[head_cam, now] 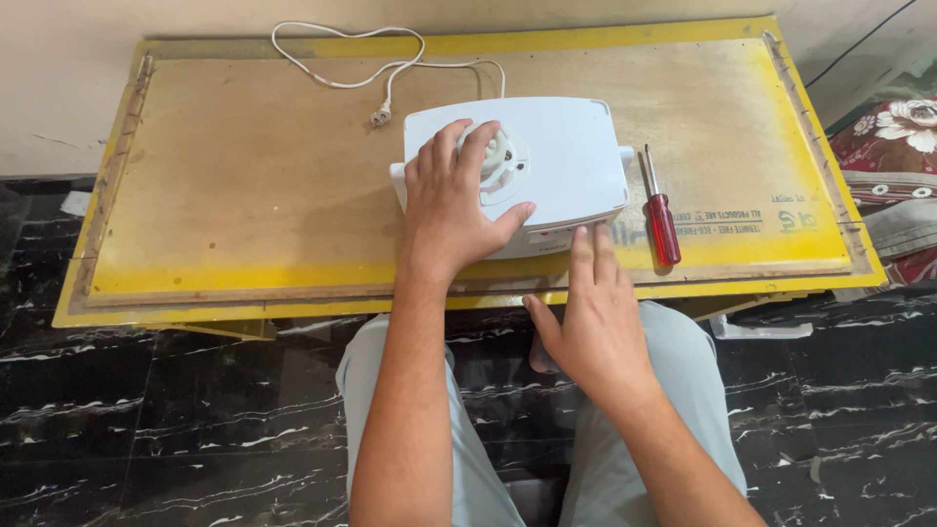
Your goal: The person sits at a low table and uses a screwdriver to unscrew the base of a small white electric appliance. They remove the base cover, manipulate the internal fan and motor assembly by hand, reposition the appliance, and then drive the base screws back in with the screwdriver.
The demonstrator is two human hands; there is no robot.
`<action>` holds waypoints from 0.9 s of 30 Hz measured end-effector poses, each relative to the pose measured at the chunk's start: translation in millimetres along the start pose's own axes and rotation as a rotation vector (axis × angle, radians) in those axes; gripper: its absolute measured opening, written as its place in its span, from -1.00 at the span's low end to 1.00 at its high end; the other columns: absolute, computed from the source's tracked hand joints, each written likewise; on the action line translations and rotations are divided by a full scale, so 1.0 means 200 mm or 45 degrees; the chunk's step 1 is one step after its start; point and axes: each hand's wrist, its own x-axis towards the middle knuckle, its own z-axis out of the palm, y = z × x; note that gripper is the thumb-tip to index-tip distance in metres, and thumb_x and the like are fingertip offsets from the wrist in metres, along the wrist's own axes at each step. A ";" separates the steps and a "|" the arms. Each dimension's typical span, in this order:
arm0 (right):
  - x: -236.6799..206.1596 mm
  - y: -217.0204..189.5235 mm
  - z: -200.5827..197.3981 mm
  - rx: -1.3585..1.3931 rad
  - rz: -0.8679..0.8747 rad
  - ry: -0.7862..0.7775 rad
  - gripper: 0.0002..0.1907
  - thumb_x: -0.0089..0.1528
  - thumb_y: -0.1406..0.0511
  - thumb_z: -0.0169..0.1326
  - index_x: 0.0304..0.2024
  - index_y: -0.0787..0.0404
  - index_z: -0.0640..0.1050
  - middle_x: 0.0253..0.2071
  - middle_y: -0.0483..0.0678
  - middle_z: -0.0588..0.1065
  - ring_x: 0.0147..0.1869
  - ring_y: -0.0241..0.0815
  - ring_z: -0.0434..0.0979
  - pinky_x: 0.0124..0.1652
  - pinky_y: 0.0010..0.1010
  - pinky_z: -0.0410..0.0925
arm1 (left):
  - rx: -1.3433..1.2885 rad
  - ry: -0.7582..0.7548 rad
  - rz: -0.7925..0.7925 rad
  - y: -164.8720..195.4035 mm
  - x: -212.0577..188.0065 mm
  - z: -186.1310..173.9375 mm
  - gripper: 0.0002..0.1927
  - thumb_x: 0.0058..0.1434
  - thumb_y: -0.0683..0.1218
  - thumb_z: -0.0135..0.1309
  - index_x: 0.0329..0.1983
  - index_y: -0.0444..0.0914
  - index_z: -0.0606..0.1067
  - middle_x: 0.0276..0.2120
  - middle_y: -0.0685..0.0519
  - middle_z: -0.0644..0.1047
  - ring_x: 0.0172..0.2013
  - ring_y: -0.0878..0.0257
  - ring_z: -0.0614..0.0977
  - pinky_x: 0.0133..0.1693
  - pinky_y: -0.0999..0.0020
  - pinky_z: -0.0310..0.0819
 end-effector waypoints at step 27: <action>0.04 0.03 0.03 0.209 0.304 -0.282 0.00 0.11 0.17 0.30 0.43 0.41 0.09 0.05 0.36 0.32 0.10 0.36 0.44 0.00 -0.03 0.38 | 0.212 -0.125 -0.114 0.24 -0.04 0.09 0.04 -0.26 0.05 0.39 0.36 -0.24 0.29 0.46 -0.20 0.03 0.47 -0.29 -0.04 0.41 -0.25 -0.17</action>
